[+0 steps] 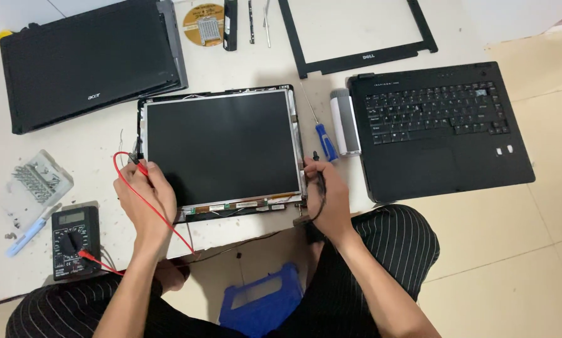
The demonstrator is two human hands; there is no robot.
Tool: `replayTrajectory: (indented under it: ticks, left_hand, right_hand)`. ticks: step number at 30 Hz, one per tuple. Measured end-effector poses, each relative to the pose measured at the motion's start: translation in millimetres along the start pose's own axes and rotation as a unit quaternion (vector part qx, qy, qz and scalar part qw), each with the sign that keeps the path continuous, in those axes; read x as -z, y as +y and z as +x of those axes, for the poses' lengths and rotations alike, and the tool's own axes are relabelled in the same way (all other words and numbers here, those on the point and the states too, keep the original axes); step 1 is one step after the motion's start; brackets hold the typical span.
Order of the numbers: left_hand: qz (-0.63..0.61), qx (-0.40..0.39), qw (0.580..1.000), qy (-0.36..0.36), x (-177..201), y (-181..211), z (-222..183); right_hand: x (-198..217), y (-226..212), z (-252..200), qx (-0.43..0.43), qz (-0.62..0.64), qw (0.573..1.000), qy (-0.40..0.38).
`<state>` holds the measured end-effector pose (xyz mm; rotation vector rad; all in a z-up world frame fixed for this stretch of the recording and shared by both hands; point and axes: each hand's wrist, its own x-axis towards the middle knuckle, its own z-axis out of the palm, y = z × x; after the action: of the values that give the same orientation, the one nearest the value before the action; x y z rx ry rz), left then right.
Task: The person sits on the floor at a low table repairing a disassembled laptop LCD panel. They solder the panel's edge connector with a soldering iron, test contacts using multimeter probes, clean the panel edge with a small bottle, and pry and adjust the panel frame with a screwdriver.
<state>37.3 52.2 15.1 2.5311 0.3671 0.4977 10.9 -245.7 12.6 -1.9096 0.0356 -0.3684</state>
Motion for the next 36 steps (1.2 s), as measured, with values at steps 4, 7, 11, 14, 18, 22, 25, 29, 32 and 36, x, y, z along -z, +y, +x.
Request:
replayTrajectory:
  ticks: [4,7,11,14,18,22,25,29,32,36]
  left_hand:
    - [-0.004,-0.017,0.999,-0.028,10,-7,11]
    - [-0.055,-0.018,0.998,-0.038,23,5,11]
    - [-0.07,-0.018,0.996,-0.046,29,19,6]
    - [-0.09,-0.006,0.994,-0.059,30,21,6]
    - [-0.115,-0.024,0.991,-0.064,47,36,0]
    - [-0.134,-0.051,0.987,-0.078,49,26,-15]
    - [-0.108,-0.181,0.975,-0.071,54,22,-44]
    - [-0.209,-0.206,0.945,-0.145,69,35,-79]
    - [-0.165,-0.231,0.948,-0.143,72,32,-96]
    - [0.009,-0.251,0.961,-0.115,78,26,-112]
  right_hand:
    - [4,-7,1,-0.013,0.005,1.0,-0.006]
    - [2,-18,2,-0.025,-0.015,1.0,0.006]
    - [-1,-19,3,0.014,-0.037,0.999,0.008]
    - [2,-13,5,0.032,-0.027,0.999,-0.014]
    - [4,-24,5,0.048,-0.024,0.999,0.006]
    - [3,-50,-7,0.101,-0.078,0.992,0.016]
    - [0,-67,-27,0.103,-0.051,0.991,-0.071]
    - [-12,-103,-58,0.109,-0.02,0.957,-0.268]
    - [-25,-124,-73,0.044,0.058,0.954,-0.292]
    - [-53,-135,-99,-0.187,0.027,0.942,-0.278]
